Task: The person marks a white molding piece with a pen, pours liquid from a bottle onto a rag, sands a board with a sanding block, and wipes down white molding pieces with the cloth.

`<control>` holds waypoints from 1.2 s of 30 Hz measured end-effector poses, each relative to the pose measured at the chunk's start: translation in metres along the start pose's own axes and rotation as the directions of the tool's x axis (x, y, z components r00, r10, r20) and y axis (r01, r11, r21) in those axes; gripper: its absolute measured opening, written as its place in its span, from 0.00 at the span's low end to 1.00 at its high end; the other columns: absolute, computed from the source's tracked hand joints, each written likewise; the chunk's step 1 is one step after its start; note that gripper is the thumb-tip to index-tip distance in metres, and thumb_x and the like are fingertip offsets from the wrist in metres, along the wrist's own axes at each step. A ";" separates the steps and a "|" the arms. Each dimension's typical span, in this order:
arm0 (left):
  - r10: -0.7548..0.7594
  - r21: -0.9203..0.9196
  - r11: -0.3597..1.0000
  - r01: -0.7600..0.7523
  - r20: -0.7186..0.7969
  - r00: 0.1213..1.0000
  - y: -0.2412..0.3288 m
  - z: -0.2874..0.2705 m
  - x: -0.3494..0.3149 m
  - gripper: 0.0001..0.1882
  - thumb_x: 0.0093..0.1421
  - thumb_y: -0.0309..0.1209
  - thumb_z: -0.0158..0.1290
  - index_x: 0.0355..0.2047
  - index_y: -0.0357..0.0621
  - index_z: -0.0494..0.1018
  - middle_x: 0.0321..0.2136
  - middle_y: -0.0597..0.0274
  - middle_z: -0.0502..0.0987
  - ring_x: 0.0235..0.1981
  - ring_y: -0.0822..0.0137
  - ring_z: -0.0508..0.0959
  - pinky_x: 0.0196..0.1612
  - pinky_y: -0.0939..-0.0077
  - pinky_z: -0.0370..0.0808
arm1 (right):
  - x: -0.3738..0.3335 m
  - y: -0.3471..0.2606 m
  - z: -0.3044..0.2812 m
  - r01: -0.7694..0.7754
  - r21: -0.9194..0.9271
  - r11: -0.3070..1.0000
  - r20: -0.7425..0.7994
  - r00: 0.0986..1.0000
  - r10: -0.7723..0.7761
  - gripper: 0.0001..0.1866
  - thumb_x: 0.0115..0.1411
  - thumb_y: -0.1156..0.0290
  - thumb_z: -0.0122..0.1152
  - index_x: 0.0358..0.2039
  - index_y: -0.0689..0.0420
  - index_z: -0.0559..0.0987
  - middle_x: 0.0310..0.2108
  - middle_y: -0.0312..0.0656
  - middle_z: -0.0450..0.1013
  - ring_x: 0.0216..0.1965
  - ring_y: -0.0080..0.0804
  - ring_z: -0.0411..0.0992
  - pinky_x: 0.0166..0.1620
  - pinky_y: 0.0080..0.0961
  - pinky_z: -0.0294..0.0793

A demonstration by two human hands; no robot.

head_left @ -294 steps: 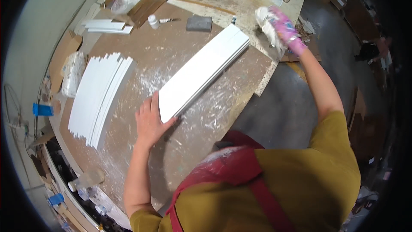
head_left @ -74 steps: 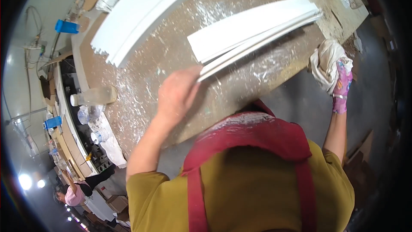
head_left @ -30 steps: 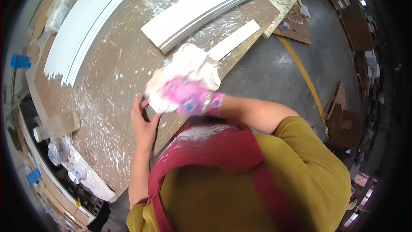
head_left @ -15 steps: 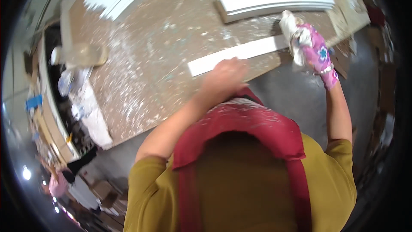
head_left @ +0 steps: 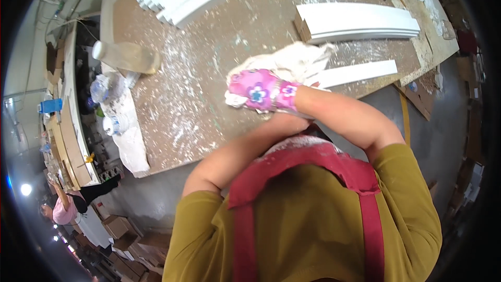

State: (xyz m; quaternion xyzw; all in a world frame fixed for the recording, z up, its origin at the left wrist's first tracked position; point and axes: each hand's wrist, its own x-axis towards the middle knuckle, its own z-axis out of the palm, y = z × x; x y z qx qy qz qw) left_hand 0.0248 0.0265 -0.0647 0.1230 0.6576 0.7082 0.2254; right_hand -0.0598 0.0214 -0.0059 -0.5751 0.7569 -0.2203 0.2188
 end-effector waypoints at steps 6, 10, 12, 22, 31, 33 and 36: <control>0.588 0.726 0.639 -0.252 -0.250 0.769 -0.014 -0.013 0.039 0.23 0.58 0.27 0.51 0.55 0.44 0.64 0.49 0.57 0.68 0.51 0.61 0.69 0.58 0.67 0.64 | -0.174 -0.010 -0.088 0.000 0.933 0.359 -0.220 0.791 0.572 0.22 0.58 0.63 0.57 0.52 0.57 0.71 0.49 0.45 0.72 0.52 0.34 0.70 0.57 0.29 0.67; 0.340 0.947 0.319 -0.046 -0.069 0.938 0.043 -0.034 0.042 0.25 0.51 0.41 0.60 0.45 0.38 0.70 0.41 0.53 0.70 0.41 0.53 0.72 0.44 0.62 0.71 | -0.307 -0.005 -0.106 0.239 0.863 0.445 -0.503 0.325 0.801 0.22 0.60 0.64 0.55 0.53 0.58 0.71 0.50 0.45 0.72 0.52 0.34 0.70 0.57 0.29 0.67; 0.311 0.908 0.412 -0.073 -0.065 0.948 0.046 -0.042 0.041 0.25 0.52 0.41 0.59 0.45 0.39 0.70 0.39 0.53 0.70 0.41 0.52 0.72 0.44 0.60 0.70 | -0.352 0.010 -0.107 0.258 0.809 0.528 -0.573 0.148 0.806 0.22 0.60 0.64 0.54 0.53 0.59 0.70 0.50 0.45 0.71 0.52 0.34 0.70 0.57 0.29 0.67; -0.011 0.613 0.751 0.246 -0.360 0.933 0.172 -0.136 -0.003 0.27 0.57 0.40 0.56 0.54 0.43 0.68 0.40 0.55 0.78 0.39 0.62 0.78 0.44 0.67 0.74 | -0.429 0.055 -0.101 0.144 0.659 0.738 -0.710 -0.207 0.674 0.21 0.64 0.66 0.50 0.55 0.62 0.69 0.52 0.44 0.70 0.52 0.32 0.69 0.57 0.29 0.66; 0.027 0.703 0.581 0.410 -0.520 0.854 0.114 -0.236 0.075 0.21 0.61 0.38 0.54 0.52 0.43 0.70 0.36 0.52 0.78 0.37 0.59 0.77 0.42 0.69 0.71 | -0.437 0.073 -0.078 0.287 0.758 0.586 -0.584 -0.102 0.805 0.21 0.67 0.68 0.45 0.56 0.66 0.67 0.53 0.45 0.69 0.54 0.29 0.68 0.57 0.28 0.66; 0.095 0.791 0.472 0.390 -0.485 0.869 0.097 -0.240 0.078 0.21 0.59 0.37 0.55 0.51 0.46 0.69 0.40 0.48 0.76 0.39 0.51 0.77 0.43 0.63 0.72 | -0.434 0.081 -0.074 0.153 0.753 0.640 -0.629 -0.118 0.768 0.21 0.67 0.68 0.45 0.56 0.66 0.67 0.53 0.45 0.69 0.53 0.29 0.68 0.57 0.28 0.66; 0.222 0.812 0.401 0.425 -0.536 0.815 0.098 -0.241 0.092 0.23 0.55 0.35 0.57 0.51 0.47 0.68 0.42 0.47 0.70 0.41 0.46 0.74 0.44 0.58 0.72 | -0.424 0.096 -0.072 0.161 0.776 0.610 -0.579 -0.201 0.790 0.20 0.66 0.68 0.47 0.55 0.66 0.69 0.52 0.44 0.70 0.53 0.30 0.69 0.57 0.28 0.66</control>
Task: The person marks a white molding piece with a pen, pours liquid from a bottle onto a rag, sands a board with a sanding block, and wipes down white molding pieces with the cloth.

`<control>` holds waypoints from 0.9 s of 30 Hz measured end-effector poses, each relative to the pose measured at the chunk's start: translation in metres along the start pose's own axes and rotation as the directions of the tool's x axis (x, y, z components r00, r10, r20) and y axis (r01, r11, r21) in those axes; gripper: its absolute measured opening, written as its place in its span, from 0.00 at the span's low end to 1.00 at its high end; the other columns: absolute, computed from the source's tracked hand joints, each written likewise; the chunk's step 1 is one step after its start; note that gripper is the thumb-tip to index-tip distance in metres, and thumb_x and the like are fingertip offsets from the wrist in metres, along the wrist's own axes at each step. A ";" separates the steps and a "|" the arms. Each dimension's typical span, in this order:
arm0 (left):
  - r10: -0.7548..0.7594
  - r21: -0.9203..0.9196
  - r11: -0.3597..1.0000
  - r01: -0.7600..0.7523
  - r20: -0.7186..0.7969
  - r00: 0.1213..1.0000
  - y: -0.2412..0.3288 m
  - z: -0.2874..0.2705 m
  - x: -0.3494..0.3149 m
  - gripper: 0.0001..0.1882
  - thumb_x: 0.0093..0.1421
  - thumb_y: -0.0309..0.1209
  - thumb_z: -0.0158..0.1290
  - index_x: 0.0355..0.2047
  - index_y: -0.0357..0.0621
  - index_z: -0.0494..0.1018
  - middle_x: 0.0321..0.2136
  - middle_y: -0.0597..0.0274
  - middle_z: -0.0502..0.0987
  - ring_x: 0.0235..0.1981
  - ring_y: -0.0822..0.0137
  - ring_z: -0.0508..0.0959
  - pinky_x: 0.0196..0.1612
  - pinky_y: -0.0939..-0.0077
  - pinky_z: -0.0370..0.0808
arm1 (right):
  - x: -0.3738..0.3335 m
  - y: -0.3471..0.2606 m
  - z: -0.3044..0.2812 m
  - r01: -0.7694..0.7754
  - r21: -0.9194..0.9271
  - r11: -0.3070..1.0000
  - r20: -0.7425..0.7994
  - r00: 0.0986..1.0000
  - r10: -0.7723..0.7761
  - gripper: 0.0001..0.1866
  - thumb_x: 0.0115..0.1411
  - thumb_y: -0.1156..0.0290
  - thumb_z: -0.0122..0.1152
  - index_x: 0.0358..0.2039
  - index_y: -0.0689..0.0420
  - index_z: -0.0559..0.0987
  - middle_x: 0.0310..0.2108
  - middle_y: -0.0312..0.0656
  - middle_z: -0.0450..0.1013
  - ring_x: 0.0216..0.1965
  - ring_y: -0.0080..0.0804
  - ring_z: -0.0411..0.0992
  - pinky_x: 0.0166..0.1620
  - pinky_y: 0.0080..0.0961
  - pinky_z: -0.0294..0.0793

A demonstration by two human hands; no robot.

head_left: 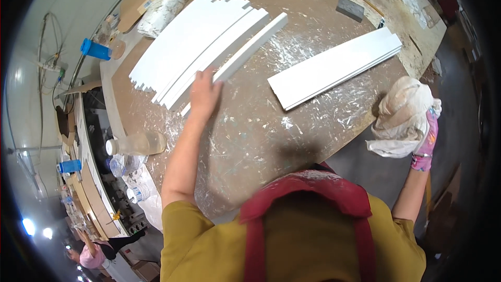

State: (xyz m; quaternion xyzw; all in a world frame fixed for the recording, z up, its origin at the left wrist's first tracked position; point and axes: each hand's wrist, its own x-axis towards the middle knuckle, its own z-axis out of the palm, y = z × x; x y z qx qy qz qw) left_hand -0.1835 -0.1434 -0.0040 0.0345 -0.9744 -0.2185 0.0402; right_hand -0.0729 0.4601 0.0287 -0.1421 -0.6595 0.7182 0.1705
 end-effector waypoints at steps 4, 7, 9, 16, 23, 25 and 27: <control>0.248 0.376 0.909 -0.179 -0.141 0.959 -0.043 -0.004 0.011 0.20 0.54 0.31 0.56 0.48 0.50 0.69 0.36 0.53 0.71 0.34 0.51 0.73 0.35 0.58 0.71 | 0.012 -0.014 0.055 -0.285 0.282 0.916 0.069 0.958 0.277 0.18 0.62 0.70 0.53 0.52 0.63 0.71 0.47 0.41 0.72 0.50 0.30 0.70 0.56 0.28 0.66; 0.203 0.449 0.888 -0.098 -0.192 0.960 -0.028 -0.007 0.010 0.24 0.53 0.32 0.58 0.51 0.48 0.68 0.38 0.53 0.72 0.37 0.52 0.73 0.37 0.59 0.71 | 0.017 -0.020 0.082 -0.242 0.124 0.962 0.026 0.970 0.241 0.17 0.62 0.71 0.54 0.50 0.63 0.72 0.46 0.41 0.72 0.49 0.30 0.71 0.56 0.27 0.66; 0.212 0.230 0.966 -0.117 -0.451 0.867 0.000 -0.006 0.011 0.30 0.51 0.35 0.61 0.53 0.43 0.66 0.43 0.50 0.71 0.42 0.50 0.73 0.44 0.59 0.70 | 0.026 -0.022 0.088 0.138 -0.394 0.909 0.212 0.976 -0.056 0.14 0.61 0.74 0.53 0.48 0.64 0.74 0.43 0.41 0.73 0.48 0.28 0.72 0.54 0.27 0.69; 0.452 -0.119 0.878 -0.464 -0.114 0.885 0.141 0.034 -0.049 0.29 0.46 0.37 0.65 0.48 0.38 0.71 0.42 0.49 0.73 0.44 0.50 0.72 0.47 0.58 0.66 | 0.002 -0.040 0.258 0.910 -0.343 0.231 0.778 0.414 -0.473 0.22 0.52 0.68 0.60 0.49 0.57 0.73 0.42 0.46 0.75 0.42 0.36 0.75 0.45 0.33 0.76; 0.426 -0.113 0.900 -0.422 0.016 0.905 0.147 0.020 -0.054 0.24 0.48 0.35 0.63 0.45 0.39 0.72 0.39 0.54 0.70 0.41 0.54 0.70 0.42 0.63 0.65 | 0.113 0.035 0.183 0.723 -0.685 0.089 0.653 0.664 -0.363 0.18 0.57 0.60 0.56 0.47 0.52 0.76 0.42 0.41 0.74 0.43 0.33 0.74 0.45 0.28 0.75; 0.422 -0.121 0.903 -0.412 0.073 0.904 0.152 0.010 -0.047 0.23 0.49 0.34 0.62 0.44 0.38 0.71 0.39 0.54 0.70 0.41 0.54 0.70 0.43 0.63 0.65 | 0.164 -0.005 0.131 0.288 -0.769 0.570 0.264 0.956 -0.126 0.16 0.60 0.56 0.55 0.43 0.52 0.78 0.35 0.41 0.77 0.37 0.30 0.75 0.42 0.26 0.75; 0.396 -0.398 0.850 -0.345 0.052 0.917 0.148 0.003 -0.051 0.22 0.51 0.33 0.60 0.45 0.38 0.71 0.39 0.53 0.70 0.42 0.53 0.69 0.46 0.63 0.65 | 0.181 -0.017 0.079 0.034 -0.719 0.694 -0.073 0.990 -0.124 0.15 0.60 0.60 0.57 0.42 0.55 0.78 0.32 0.39 0.77 0.32 0.27 0.75 0.37 0.26 0.76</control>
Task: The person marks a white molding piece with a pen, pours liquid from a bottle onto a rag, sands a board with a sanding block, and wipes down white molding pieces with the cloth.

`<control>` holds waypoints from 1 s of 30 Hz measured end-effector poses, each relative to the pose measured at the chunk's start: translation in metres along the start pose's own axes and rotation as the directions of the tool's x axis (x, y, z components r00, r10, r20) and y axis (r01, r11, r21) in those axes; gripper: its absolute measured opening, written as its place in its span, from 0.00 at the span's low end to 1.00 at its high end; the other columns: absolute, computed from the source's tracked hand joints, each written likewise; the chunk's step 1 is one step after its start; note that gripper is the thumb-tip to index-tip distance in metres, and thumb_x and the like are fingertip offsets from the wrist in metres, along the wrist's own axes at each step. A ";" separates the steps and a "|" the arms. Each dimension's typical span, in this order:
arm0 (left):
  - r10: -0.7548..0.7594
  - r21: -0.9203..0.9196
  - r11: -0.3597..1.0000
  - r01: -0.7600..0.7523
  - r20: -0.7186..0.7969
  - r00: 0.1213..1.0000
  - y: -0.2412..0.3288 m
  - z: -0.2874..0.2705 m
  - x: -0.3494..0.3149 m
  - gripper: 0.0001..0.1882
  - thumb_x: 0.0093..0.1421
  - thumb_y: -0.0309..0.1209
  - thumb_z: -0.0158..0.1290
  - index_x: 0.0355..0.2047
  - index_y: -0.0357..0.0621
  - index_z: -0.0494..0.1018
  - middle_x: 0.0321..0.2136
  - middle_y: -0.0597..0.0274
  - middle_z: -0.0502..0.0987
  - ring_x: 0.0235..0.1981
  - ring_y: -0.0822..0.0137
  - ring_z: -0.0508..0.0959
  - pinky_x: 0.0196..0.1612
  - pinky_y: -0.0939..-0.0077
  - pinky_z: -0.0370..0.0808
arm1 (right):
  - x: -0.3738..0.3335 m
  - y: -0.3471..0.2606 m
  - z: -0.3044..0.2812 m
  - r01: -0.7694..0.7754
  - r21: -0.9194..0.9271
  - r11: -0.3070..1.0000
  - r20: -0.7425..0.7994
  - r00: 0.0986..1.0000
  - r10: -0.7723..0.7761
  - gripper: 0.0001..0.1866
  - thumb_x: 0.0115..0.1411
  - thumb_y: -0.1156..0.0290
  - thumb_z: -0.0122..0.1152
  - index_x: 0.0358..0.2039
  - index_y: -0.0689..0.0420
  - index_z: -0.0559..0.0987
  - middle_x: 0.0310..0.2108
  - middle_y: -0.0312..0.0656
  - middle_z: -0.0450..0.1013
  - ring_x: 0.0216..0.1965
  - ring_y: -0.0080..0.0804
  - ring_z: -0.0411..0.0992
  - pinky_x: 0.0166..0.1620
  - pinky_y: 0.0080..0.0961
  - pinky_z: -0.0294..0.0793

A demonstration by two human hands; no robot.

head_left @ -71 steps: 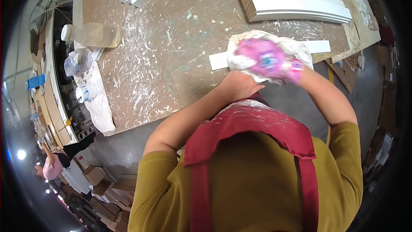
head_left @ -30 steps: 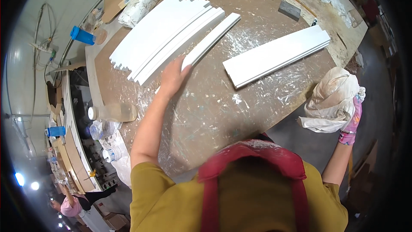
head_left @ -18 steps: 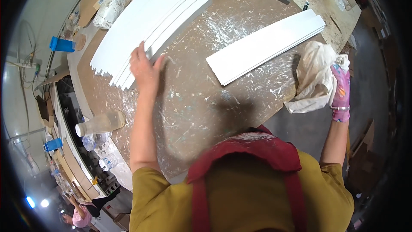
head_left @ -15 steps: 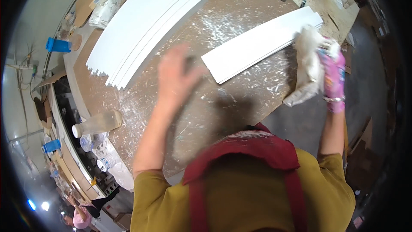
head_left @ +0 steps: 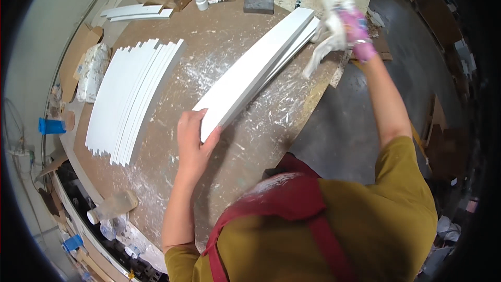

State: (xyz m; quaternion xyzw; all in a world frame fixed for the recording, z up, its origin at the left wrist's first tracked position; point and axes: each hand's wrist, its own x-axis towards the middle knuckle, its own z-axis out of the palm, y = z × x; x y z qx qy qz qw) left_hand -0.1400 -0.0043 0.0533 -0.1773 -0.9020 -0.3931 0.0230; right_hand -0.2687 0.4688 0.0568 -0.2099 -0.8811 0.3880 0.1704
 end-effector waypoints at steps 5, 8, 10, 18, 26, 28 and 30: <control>-0.034 0.071 0.997 0.032 0.031 0.999 0.004 -0.020 -0.087 0.24 0.50 0.33 0.60 0.46 0.37 0.69 0.39 0.49 0.69 0.43 0.50 0.68 0.48 0.61 0.64 | -0.090 0.006 -0.068 0.228 0.483 0.846 -0.177 0.971 -0.161 0.11 0.60 0.70 0.58 0.41 0.62 0.77 0.37 0.38 0.75 0.39 0.24 0.72 0.45 0.23 0.72; -0.060 0.261 0.964 0.041 0.068 0.996 -0.015 -0.001 -0.144 0.26 0.51 0.34 0.60 0.50 0.39 0.69 0.44 0.51 0.69 0.45 0.51 0.69 0.50 0.61 0.64 | -0.166 -0.021 -0.053 0.114 0.353 0.929 -0.002 0.993 -0.121 0.14 0.60 0.72 0.57 0.45 0.63 0.75 0.40 0.38 0.74 0.40 0.23 0.71 0.44 0.22 0.70; -0.133 0.351 0.931 0.103 0.063 0.989 -0.031 0.015 -0.161 0.27 0.51 0.34 0.60 0.52 0.44 0.69 0.46 0.54 0.71 0.47 0.52 0.69 0.53 0.60 0.60 | -0.204 -0.026 -0.020 0.115 0.480 0.870 0.277 0.921 -0.275 0.17 0.58 0.73 0.58 0.48 0.62 0.74 0.43 0.39 0.73 0.43 0.25 0.71 0.48 0.24 0.70; 0.260 0.107 0.962 -0.251 -0.082 0.962 -0.015 0.095 -0.155 0.25 0.54 0.33 0.54 0.51 0.38 0.65 0.45 0.51 0.72 0.49 0.51 0.71 0.54 0.60 0.67 | -0.254 -0.132 0.091 0.768 0.370 0.524 0.703 0.138 -0.698 0.23 0.50 0.66 0.58 0.49 0.55 0.75 0.43 0.47 0.72 0.42 0.44 0.74 0.48 0.35 0.76; -0.014 -0.461 0.884 -0.079 -0.195 0.981 -0.013 0.104 -0.157 0.20 0.57 0.28 0.52 0.51 0.42 0.69 0.47 0.51 0.71 0.50 0.50 0.70 0.53 0.61 0.67 | -0.382 -0.144 0.241 0.739 0.649 0.182 0.620 -0.374 -0.690 0.26 0.50 0.63 0.60 0.52 0.51 0.72 0.50 0.48 0.70 0.53 0.43 0.69 0.56 0.38 0.69; -0.062 -0.463 0.886 -0.012 -0.143 0.988 -0.013 0.098 -0.156 0.20 0.57 0.30 0.51 0.51 0.42 0.69 0.48 0.50 0.71 0.51 0.51 0.71 0.53 0.62 0.67 | -0.389 -0.183 0.239 0.804 0.535 0.260 0.832 -0.449 -0.325 0.26 0.51 0.64 0.59 0.53 0.51 0.71 0.51 0.49 0.70 0.54 0.45 0.68 0.57 0.39 0.68; -0.134 -0.467 0.877 0.115 -0.007 0.991 -0.012 0.093 -0.157 0.19 0.59 0.34 0.49 0.50 0.42 0.70 0.49 0.50 0.72 0.52 0.53 0.72 0.54 0.64 0.68 | -0.360 -0.131 0.239 0.640 0.698 0.320 0.578 -0.242 -0.779 0.25 0.53 0.63 0.58 0.52 0.51 0.72 0.52 0.49 0.69 0.54 0.45 0.68 0.57 0.40 0.67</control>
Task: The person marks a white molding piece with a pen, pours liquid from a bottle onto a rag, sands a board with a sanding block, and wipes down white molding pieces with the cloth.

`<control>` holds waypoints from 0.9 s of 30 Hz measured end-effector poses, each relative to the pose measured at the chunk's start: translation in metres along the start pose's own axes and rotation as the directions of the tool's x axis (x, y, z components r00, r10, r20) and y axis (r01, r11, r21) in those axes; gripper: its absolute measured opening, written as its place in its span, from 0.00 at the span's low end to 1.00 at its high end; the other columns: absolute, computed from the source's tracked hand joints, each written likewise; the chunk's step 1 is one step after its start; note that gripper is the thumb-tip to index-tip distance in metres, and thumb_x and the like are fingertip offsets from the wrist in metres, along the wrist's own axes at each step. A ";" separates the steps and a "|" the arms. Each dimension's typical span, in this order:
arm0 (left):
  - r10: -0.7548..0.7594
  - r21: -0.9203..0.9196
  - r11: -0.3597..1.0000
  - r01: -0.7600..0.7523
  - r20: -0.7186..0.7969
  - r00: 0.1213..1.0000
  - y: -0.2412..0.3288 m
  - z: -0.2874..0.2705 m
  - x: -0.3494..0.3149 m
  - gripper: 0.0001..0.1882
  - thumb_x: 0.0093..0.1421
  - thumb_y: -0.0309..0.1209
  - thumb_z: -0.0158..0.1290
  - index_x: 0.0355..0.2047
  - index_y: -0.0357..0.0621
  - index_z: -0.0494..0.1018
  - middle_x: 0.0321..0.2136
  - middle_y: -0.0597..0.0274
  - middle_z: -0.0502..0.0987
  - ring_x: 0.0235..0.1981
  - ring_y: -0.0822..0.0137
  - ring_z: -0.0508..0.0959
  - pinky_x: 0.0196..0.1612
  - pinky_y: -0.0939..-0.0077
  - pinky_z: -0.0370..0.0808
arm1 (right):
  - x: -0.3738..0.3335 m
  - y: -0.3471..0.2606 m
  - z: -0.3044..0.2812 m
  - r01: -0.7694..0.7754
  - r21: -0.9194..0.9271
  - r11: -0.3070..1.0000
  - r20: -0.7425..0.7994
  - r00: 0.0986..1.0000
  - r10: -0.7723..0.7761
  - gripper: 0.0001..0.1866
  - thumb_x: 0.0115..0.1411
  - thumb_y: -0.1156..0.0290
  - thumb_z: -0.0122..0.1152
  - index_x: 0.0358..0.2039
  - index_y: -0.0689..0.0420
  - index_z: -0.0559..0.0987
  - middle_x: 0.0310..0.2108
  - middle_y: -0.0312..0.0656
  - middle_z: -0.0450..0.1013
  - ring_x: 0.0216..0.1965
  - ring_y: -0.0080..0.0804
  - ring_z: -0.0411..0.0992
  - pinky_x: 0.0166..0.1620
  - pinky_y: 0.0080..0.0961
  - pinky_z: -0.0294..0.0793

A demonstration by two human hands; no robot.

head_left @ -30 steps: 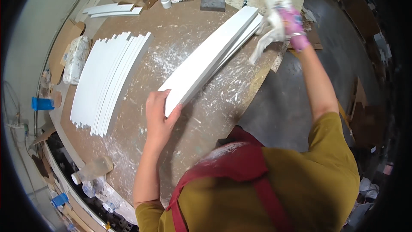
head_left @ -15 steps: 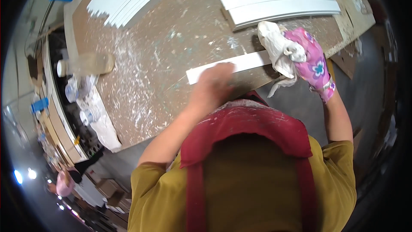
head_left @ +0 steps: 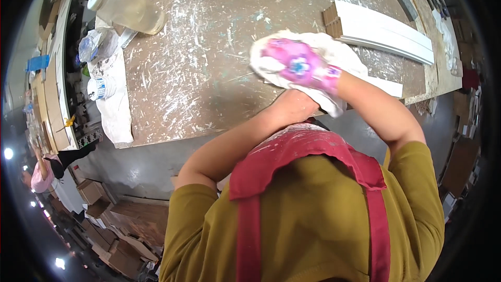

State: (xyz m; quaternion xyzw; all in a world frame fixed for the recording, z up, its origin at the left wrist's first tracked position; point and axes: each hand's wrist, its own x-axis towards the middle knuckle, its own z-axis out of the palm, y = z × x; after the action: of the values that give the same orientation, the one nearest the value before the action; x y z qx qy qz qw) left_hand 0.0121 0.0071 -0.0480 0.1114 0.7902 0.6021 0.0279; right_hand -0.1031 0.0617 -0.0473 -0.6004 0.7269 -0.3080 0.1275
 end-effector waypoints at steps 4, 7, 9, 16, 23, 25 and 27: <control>0.189 0.323 0.925 -0.202 0.071 0.979 -0.010 0.008 -0.008 0.20 0.57 0.34 0.50 0.49 0.43 0.71 0.47 0.50 0.73 0.49 0.51 0.73 0.53 0.60 0.69 | -0.016 -0.017 -0.036 -0.201 -0.294 0.934 0.342 0.891 0.300 0.26 0.56 0.62 0.57 0.57 0.50 0.69 0.57 0.49 0.66 0.58 0.45 0.65 0.58 0.39 0.65; 0.282 0.228 0.935 -0.271 -0.013 0.959 -0.012 0.012 0.003 0.21 0.55 0.30 0.52 0.50 0.41 0.69 0.49 0.49 0.71 0.52 0.49 0.70 0.56 0.59 0.66 | 0.005 -0.001 0.006 -0.099 -0.369 0.924 0.116 0.982 0.152 0.26 0.55 0.66 0.56 0.56 0.53 0.67 0.53 0.44 0.67 0.54 0.43 0.67 0.57 0.38 0.64; 0.372 0.242 0.903 -0.355 -0.031 0.928 -0.016 0.012 0.003 0.21 0.54 0.27 0.51 0.50 0.39 0.68 0.50 0.47 0.69 0.55 0.48 0.67 0.58 0.58 0.64 | 0.012 -0.005 0.005 -0.140 -0.279 0.950 0.141 0.973 0.185 0.26 0.55 0.67 0.56 0.55 0.54 0.67 0.51 0.44 0.68 0.51 0.42 0.69 0.55 0.38 0.67; 0.418 0.393 0.842 -0.369 -0.046 0.907 -0.017 0.011 -0.007 0.19 0.56 0.28 0.50 0.50 0.41 0.69 0.48 0.50 0.71 0.51 0.52 0.72 0.56 0.61 0.67 | 0.005 -0.055 -0.062 -0.331 -0.047 0.943 0.224 0.916 0.333 0.20 0.53 0.70 0.57 0.48 0.56 0.72 0.39 0.50 0.73 0.41 0.39 0.75 0.44 0.37 0.75; 0.007 -0.038 0.999 -0.008 -0.038 0.999 -0.003 0.015 0.002 0.18 0.54 0.32 0.56 0.45 0.43 0.71 0.43 0.53 0.75 0.46 0.60 0.74 0.51 0.66 0.69 | 0.036 -0.029 0.005 -0.296 -0.196 0.935 0.108 0.941 0.321 0.30 0.54 0.65 0.57 0.58 0.55 0.66 0.54 0.50 0.68 0.55 0.47 0.67 0.59 0.35 0.67; 0.072 -0.048 0.996 -0.075 -0.048 0.996 -0.004 0.008 -0.002 0.16 0.52 0.31 0.56 0.42 0.43 0.73 0.40 0.53 0.76 0.44 0.59 0.75 0.50 0.66 0.69 | 0.013 -0.029 -0.012 -0.251 -0.065 0.966 -0.016 0.968 0.250 0.26 0.56 0.65 0.55 0.56 0.56 0.68 0.54 0.48 0.69 0.54 0.45 0.69 0.57 0.33 0.69; 0.333 0.276 0.916 -0.291 -0.116 0.936 -0.011 0.012 -0.006 0.17 0.53 0.29 0.54 0.44 0.43 0.73 0.43 0.52 0.75 0.47 0.58 0.74 0.52 0.65 0.69 | -0.023 -0.020 -0.040 -0.099 -0.275 0.956 -0.027 0.995 0.096 0.22 0.58 0.65 0.54 0.54 0.56 0.71 0.51 0.47 0.71 0.50 0.44 0.71 0.53 0.31 0.73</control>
State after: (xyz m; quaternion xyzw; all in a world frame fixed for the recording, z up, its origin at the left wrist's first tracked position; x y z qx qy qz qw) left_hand 0.0189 0.0149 -0.0623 0.1902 0.8325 0.4992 -0.1471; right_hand -0.1044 0.0937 -0.0083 -0.5737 0.7923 -0.2011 0.0529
